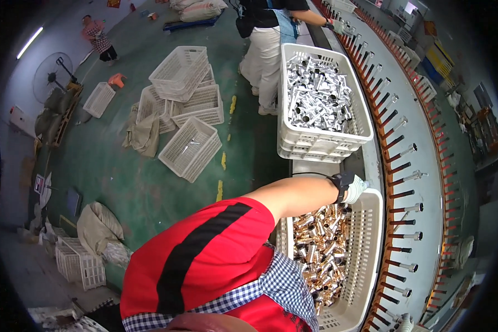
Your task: Placing small metallic components onto the pegs of a rotating assembly or coating machine.
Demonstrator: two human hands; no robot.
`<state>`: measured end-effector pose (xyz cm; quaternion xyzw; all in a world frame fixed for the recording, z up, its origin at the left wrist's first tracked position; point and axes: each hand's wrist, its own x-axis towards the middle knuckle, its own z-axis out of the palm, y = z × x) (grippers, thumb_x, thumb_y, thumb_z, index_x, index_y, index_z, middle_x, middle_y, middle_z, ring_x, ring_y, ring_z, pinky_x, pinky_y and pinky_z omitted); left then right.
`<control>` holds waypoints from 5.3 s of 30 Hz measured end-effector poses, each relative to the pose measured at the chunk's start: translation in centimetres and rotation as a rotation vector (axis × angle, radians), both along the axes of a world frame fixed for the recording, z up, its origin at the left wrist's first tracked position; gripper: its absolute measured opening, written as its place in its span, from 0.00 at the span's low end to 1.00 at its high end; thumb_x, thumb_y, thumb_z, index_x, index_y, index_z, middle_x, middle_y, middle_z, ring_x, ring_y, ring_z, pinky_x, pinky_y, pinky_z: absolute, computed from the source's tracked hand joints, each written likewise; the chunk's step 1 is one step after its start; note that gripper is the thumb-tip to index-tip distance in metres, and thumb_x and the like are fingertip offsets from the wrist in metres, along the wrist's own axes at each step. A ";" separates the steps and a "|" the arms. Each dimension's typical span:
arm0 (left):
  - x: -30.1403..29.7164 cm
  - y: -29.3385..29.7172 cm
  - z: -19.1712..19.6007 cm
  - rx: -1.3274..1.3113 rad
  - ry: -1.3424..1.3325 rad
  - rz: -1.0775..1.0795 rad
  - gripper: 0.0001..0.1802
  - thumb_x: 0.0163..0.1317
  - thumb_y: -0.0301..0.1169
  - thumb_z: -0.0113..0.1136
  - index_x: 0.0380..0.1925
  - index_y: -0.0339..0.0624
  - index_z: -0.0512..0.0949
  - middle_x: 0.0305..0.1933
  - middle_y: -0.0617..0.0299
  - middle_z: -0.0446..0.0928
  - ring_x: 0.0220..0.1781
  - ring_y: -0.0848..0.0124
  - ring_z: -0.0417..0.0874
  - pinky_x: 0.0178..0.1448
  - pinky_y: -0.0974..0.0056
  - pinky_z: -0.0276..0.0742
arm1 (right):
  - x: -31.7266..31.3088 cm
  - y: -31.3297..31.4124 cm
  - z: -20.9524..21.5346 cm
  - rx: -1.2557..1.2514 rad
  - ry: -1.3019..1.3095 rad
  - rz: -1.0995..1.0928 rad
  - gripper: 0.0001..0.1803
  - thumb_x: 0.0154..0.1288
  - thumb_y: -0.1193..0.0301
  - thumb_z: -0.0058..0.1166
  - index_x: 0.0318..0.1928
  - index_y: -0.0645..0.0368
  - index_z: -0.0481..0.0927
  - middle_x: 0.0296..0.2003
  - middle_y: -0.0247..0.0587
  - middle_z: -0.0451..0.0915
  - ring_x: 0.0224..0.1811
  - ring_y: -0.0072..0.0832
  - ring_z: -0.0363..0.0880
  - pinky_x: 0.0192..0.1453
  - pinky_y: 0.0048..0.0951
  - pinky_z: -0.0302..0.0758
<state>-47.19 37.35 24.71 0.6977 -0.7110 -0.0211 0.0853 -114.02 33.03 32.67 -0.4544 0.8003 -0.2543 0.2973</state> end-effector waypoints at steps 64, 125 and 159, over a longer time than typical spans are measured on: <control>-9.7 2.0 -3.5 0.200 -0.117 0.316 0.24 0.57 0.49 0.68 0.46 0.46 0.84 0.47 0.48 0.85 0.51 0.52 0.86 0.53 0.51 0.83 | 16.5 -8.8 2.4 0.026 1.340 0.852 0.09 0.56 0.68 0.65 0.37 0.54 0.89 0.33 0.46 0.88 0.37 0.41 0.89 0.36 0.42 0.84; -20.0 2.6 -4.9 0.806 1.099 0.238 0.12 0.65 0.40 0.63 0.29 0.48 0.73 0.20 0.66 0.69 0.20 0.69 0.71 0.25 0.62 0.69 | -4.6 35.4 -10.1 -0.063 0.027 -0.125 0.26 0.61 0.57 0.55 0.54 0.63 0.80 0.45 0.63 0.83 0.49 0.57 0.82 0.54 0.45 0.78; -22.2 4.9 -7.5 1.370 1.606 -0.176 0.30 0.68 0.30 0.59 0.66 0.39 0.59 0.48 0.56 0.75 0.42 0.66 0.83 0.42 0.64 0.87 | 37.6 30.0 -11.0 -0.294 0.629 -0.483 0.11 0.65 0.71 0.53 0.46 0.48 0.84 0.47 0.32 0.84 0.63 0.40 0.73 0.78 0.62 0.41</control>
